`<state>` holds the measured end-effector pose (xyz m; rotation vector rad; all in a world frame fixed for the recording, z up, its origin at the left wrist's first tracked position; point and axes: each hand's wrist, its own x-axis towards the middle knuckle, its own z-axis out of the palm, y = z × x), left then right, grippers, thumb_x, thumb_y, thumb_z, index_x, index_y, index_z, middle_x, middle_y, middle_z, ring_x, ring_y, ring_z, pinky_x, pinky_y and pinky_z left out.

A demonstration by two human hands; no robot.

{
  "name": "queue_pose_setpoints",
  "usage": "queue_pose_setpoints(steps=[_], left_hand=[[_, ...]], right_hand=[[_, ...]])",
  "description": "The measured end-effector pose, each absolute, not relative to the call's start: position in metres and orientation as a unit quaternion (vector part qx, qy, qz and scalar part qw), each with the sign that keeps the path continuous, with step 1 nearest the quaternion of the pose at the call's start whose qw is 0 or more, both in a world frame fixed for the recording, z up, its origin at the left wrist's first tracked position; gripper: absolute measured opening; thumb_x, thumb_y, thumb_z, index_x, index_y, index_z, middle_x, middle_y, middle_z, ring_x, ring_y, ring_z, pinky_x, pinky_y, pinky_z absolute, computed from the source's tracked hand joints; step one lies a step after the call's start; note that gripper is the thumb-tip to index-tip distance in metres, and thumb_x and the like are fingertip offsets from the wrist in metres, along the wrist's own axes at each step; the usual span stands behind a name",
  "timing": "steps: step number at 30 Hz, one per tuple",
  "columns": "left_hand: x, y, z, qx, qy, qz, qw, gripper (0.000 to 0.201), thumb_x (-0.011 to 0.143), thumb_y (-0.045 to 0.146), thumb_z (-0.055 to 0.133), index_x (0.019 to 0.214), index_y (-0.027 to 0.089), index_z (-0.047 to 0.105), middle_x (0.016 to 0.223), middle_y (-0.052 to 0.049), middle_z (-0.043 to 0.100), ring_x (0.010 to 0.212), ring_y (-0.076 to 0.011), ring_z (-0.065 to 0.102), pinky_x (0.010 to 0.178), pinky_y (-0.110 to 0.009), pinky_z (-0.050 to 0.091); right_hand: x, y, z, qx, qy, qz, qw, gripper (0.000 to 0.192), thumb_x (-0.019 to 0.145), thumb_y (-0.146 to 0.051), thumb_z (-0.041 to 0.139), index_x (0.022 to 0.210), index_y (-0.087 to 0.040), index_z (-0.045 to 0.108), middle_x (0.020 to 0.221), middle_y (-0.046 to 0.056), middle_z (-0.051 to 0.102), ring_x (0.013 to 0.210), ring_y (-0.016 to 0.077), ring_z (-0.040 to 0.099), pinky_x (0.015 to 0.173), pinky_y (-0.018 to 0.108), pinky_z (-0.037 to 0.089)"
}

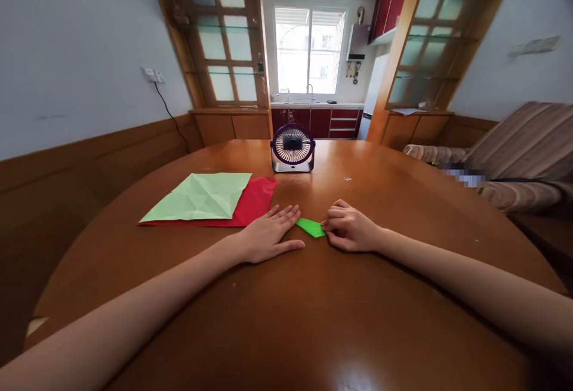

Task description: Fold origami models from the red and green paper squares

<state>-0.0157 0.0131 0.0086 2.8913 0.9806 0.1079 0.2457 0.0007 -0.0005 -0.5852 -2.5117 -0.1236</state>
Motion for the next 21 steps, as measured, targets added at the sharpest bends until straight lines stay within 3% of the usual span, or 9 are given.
queue_pose_setpoints(steps=[7,10,16,21], left_hand=[[-0.018,0.014,0.005,0.944,0.326,0.032,0.041,0.082,0.092,0.068,0.028,0.151,0.011,0.022,0.156,-0.014,0.019,0.146,-0.0253,0.015,0.118,-0.041,0.009],[-0.017,0.015,0.004,0.944,0.325,0.05,0.035,0.077,0.093,0.065,0.03,0.149,0.012,0.027,0.155,-0.014,0.023,0.145,-0.0252,0.019,0.119,-0.042,0.011],[-0.008,0.02,-0.004,0.925,0.349,0.149,0.023,0.048,0.101,0.04,0.03,0.132,0.012,0.055,0.141,-0.012,0.05,0.133,-0.0225,0.044,0.114,-0.04,0.029],[-0.007,0.016,-0.005,0.908,0.352,0.225,0.038,0.03,0.094,0.037,0.048,0.108,0.017,0.067,0.118,-0.009,0.067,0.111,-0.0238,0.061,0.099,-0.038,0.045]], right_hand=[[0.257,0.004,0.002,-0.182,-0.948,-0.047,0.255,0.018,0.086,-0.018,0.049,0.073,-0.02,0.061,0.069,0.003,0.062,0.065,0.0157,0.053,0.076,0.036,0.043],[0.261,0.006,0.004,-0.177,-0.949,-0.052,0.255,0.027,0.088,-0.019,0.046,0.063,-0.021,0.055,0.062,0.002,0.057,0.061,0.0149,0.049,0.073,0.035,0.042],[0.264,0.011,0.003,-0.22,-0.93,-0.017,0.295,0.043,0.093,-0.023,0.042,0.051,-0.021,0.038,0.054,-0.001,0.047,0.053,0.0123,0.04,0.069,0.033,0.041],[0.262,0.013,0.0,-0.305,-0.897,0.032,0.318,0.03,0.092,-0.031,0.05,0.066,-0.018,0.055,0.068,0.003,0.057,0.065,0.0149,0.05,0.068,0.031,0.043]])
